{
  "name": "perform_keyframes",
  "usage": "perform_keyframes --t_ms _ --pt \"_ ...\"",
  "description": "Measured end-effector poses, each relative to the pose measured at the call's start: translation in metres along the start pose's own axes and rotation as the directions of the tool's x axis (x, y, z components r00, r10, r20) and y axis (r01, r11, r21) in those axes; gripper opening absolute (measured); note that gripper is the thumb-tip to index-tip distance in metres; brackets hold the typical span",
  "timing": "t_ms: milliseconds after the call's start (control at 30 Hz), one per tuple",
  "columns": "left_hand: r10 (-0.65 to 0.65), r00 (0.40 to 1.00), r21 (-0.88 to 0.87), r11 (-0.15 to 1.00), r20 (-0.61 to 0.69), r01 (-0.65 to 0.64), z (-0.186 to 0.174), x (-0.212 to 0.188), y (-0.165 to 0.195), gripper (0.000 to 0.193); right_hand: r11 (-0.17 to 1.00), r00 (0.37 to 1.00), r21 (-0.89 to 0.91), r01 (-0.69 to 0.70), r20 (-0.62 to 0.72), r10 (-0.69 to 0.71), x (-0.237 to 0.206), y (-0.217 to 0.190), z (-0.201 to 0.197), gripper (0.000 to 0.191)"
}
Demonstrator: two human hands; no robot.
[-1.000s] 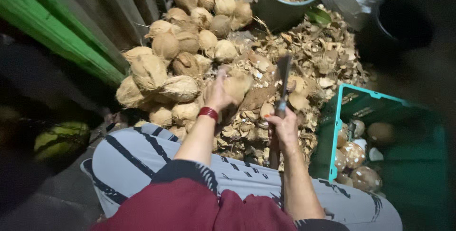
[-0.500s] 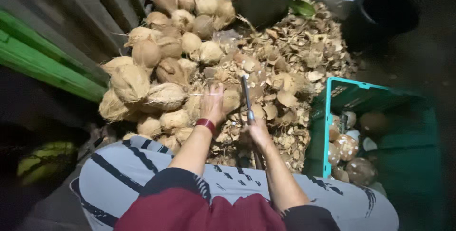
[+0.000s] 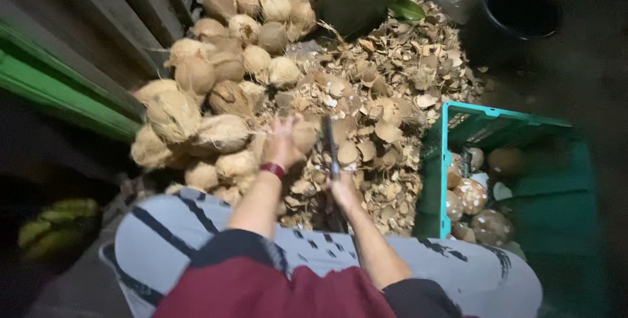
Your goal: The person sits on the floor and uses a machete to peel the husk off coconuts. They hold each coconut with one hand and strike the husk repeatedly with the machete in the other hand, rotating the coconut to remove the fibrous outer layer. The peeled coconuts are placed into a green crate.
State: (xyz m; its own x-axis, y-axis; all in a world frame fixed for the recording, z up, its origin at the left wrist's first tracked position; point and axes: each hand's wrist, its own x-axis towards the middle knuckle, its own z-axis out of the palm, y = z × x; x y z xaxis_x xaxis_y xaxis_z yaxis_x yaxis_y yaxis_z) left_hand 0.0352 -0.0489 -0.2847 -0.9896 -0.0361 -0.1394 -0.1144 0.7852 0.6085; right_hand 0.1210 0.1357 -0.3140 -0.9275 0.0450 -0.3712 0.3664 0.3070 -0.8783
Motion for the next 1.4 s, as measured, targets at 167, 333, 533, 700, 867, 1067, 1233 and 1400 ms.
perform_keyframes --t_ms 167,333,533,700,867,1067,1233,1400 --pt "0.168 0.982 -0.407 0.894 -0.084 -0.188 0.005 0.030 -0.010 0.121 0.875 0.874 -0.061 0.481 -0.048 -0.484 -0.023 -0.082 -0.044 0.019" --pt "0.132 0.990 -0.353 0.929 0.039 -0.110 0.001 0.032 -0.018 0.107 0.778 0.777 0.083 0.623 -0.180 -0.603 -0.029 -0.062 -0.025 0.016" --pt "0.019 0.991 -0.048 0.999 0.129 -0.013 -0.014 0.008 -0.016 0.106 0.871 0.891 0.301 -0.389 0.364 0.272 0.011 0.055 -0.010 0.011" --pt "-0.142 0.989 0.118 0.982 -0.033 0.145 0.001 -0.018 0.003 0.119 0.971 0.969 -0.155 -0.181 0.140 0.203 0.026 0.068 -0.012 0.018" --pt "-0.007 0.997 -0.522 0.852 -0.081 -0.037 0.007 -0.011 0.001 0.092 0.916 0.988 -0.377 -0.135 -0.116 0.098 0.029 0.041 -0.042 0.023" --pt "-0.073 0.997 -0.609 0.789 0.032 0.077 0.012 0.006 -0.001 0.098 0.869 0.977 -0.473 -0.147 -0.205 0.054 0.022 -0.003 -0.064 0.024" --pt "0.148 0.980 -0.285 0.941 -0.132 -0.181 0.011 -0.004 0.000 0.104 0.982 0.980 -0.053 -0.182 0.066 0.185 -0.010 -0.044 -0.036 0.034" --pt "0.114 0.971 -0.132 0.981 -0.211 -0.144 0.012 -0.011 0.008 0.116 0.938 0.983 -0.294 0.182 0.047 -0.176 -0.018 -0.018 -0.013 0.021"
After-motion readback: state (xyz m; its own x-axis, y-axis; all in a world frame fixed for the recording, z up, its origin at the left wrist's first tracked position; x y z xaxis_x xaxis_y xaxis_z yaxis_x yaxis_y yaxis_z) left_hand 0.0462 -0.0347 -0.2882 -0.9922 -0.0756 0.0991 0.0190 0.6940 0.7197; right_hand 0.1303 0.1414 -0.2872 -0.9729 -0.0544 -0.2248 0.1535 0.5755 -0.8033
